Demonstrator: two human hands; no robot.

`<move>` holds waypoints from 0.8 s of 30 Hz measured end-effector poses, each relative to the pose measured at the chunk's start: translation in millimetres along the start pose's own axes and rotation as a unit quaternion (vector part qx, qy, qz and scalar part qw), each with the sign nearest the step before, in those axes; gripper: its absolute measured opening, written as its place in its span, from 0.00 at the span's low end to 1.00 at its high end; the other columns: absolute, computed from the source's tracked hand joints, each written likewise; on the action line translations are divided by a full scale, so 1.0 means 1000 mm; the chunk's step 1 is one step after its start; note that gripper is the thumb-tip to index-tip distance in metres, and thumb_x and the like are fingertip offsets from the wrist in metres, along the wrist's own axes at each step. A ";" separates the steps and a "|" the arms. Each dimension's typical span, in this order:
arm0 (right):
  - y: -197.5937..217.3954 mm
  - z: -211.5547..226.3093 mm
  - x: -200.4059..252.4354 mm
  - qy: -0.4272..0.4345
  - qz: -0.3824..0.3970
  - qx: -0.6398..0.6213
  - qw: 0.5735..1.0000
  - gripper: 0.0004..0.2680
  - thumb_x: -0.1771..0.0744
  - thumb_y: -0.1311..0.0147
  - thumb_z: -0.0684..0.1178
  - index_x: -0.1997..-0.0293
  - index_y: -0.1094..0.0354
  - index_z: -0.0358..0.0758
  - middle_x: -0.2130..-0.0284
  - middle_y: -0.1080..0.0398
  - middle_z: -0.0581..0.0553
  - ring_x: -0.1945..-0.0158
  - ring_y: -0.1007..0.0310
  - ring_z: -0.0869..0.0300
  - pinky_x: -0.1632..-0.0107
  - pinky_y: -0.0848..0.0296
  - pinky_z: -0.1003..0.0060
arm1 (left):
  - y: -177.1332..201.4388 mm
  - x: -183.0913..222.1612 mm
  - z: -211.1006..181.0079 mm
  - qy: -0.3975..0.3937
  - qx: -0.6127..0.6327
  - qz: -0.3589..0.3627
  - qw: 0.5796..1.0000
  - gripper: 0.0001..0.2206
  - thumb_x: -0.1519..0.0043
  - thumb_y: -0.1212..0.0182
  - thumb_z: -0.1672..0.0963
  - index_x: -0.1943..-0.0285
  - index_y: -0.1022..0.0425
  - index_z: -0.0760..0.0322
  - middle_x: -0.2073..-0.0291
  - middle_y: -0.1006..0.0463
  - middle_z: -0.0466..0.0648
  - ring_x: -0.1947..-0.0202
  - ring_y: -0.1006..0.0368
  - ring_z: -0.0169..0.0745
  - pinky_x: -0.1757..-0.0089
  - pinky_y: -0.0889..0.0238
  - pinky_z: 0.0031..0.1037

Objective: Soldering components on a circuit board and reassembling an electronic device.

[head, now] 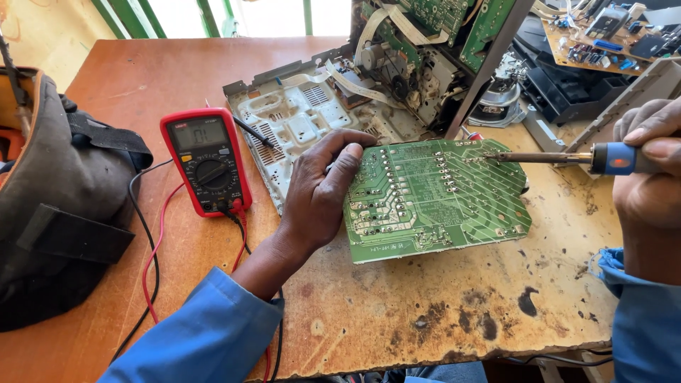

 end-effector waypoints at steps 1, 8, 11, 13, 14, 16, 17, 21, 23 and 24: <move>-0.003 0.006 -0.002 0.000 0.000 0.000 1.000 0.05 0.30 0.59 0.53 0.59 0.43 0.46 0.67 0.46 0.46 0.68 0.53 0.58 0.59 0.51 0.60 | -0.001 0.000 0.001 0.000 0.000 0.001 1.000 0.16 0.35 0.55 0.51 0.53 0.21 0.58 0.59 0.18 0.44 0.59 0.25 0.36 0.57 0.37 0.29; -0.024 0.027 -0.017 -0.055 0.043 -0.026 0.997 0.05 0.34 0.59 0.54 0.63 0.45 0.49 0.79 0.55 0.49 0.75 0.66 0.62 0.63 0.60 0.62 | -0.003 0.004 0.000 0.021 0.054 -0.020 0.998 0.17 0.34 0.56 0.51 0.54 0.21 0.61 0.61 0.20 0.46 0.60 0.27 0.37 0.57 0.37 0.29; -0.028 0.030 -0.017 -0.047 0.057 -0.028 0.997 0.05 0.34 0.58 0.55 0.64 0.46 0.50 0.82 0.56 0.50 0.77 0.68 0.62 0.65 0.61 0.62 | -0.003 0.004 0.001 0.022 0.052 -0.021 0.998 0.17 0.33 0.57 0.51 0.54 0.21 0.61 0.61 0.20 0.46 0.60 0.27 0.38 0.57 0.37 0.29; -0.028 0.029 -0.016 -0.046 0.060 -0.025 0.997 0.06 0.34 0.58 0.55 0.65 0.47 0.50 0.82 0.57 0.50 0.77 0.68 0.62 0.65 0.62 0.62 | -0.003 0.004 0.001 0.023 0.055 -0.022 0.998 0.17 0.33 0.57 0.51 0.54 0.21 0.61 0.61 0.20 0.46 0.60 0.27 0.37 0.58 0.37 0.29; -0.027 0.027 -0.015 -0.048 0.058 -0.023 0.997 0.06 0.34 0.57 0.57 0.65 0.46 0.51 0.82 0.56 0.51 0.77 0.67 0.62 0.65 0.61 0.62 | -0.003 0.004 0.002 0.023 0.056 -0.021 0.998 0.17 0.33 0.57 0.51 0.53 0.21 0.61 0.60 0.20 0.46 0.59 0.27 0.37 0.57 0.37 0.29; -0.025 0.024 -0.014 -0.050 0.056 -0.021 0.997 0.07 0.34 0.57 0.58 0.64 0.46 0.51 0.82 0.55 0.51 0.77 0.67 0.62 0.64 0.61 0.62 | -0.003 0.004 0.002 0.024 0.057 -0.019 0.998 0.17 0.33 0.57 0.51 0.53 0.21 0.61 0.60 0.20 0.47 0.59 0.26 0.38 0.56 0.37 0.29; -0.025 0.024 -0.014 -0.050 0.062 -0.021 0.997 0.07 0.33 0.57 0.59 0.64 0.46 0.52 0.81 0.56 0.51 0.77 0.67 0.61 0.64 0.61 0.61 | -0.003 0.004 0.002 0.025 0.053 -0.020 0.998 0.17 0.33 0.57 0.51 0.53 0.21 0.61 0.60 0.19 0.47 0.58 0.26 0.38 0.56 0.36 0.29; -0.030 0.032 -0.016 -0.050 0.068 -0.027 0.996 0.06 0.34 0.58 0.57 0.65 0.46 0.52 0.83 0.56 0.51 0.78 0.69 0.62 0.65 0.62 0.61 | -0.003 0.004 0.001 0.023 0.054 -0.018 0.998 0.17 0.33 0.57 0.51 0.54 0.21 0.61 0.61 0.20 0.46 0.60 0.27 0.37 0.57 0.37 0.28; -0.028 0.030 -0.016 -0.048 0.073 -0.026 0.996 0.06 0.33 0.57 0.58 0.64 0.45 0.53 0.82 0.56 0.51 0.77 0.69 0.61 0.65 0.61 0.61 | -0.003 0.003 0.002 0.024 0.053 -0.018 0.998 0.17 0.34 0.57 0.51 0.54 0.21 0.61 0.61 0.20 0.46 0.60 0.27 0.36 0.58 0.37 0.28; -0.027 0.029 -0.015 -0.046 0.079 -0.025 0.996 0.06 0.33 0.56 0.59 0.63 0.44 0.55 0.82 0.56 0.51 0.76 0.69 0.61 0.64 0.60 0.60 | -0.003 0.003 0.002 0.024 0.052 -0.018 0.998 0.16 0.34 0.56 0.52 0.54 0.21 0.61 0.61 0.20 0.45 0.60 0.28 0.36 0.58 0.37 0.28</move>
Point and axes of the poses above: each hand's wrist, its own x-axis away from the middle knuckle, its own y-axis out of the back of the hand, z = x × y, the point moved 8 cm from there along -x, towards the middle knuckle
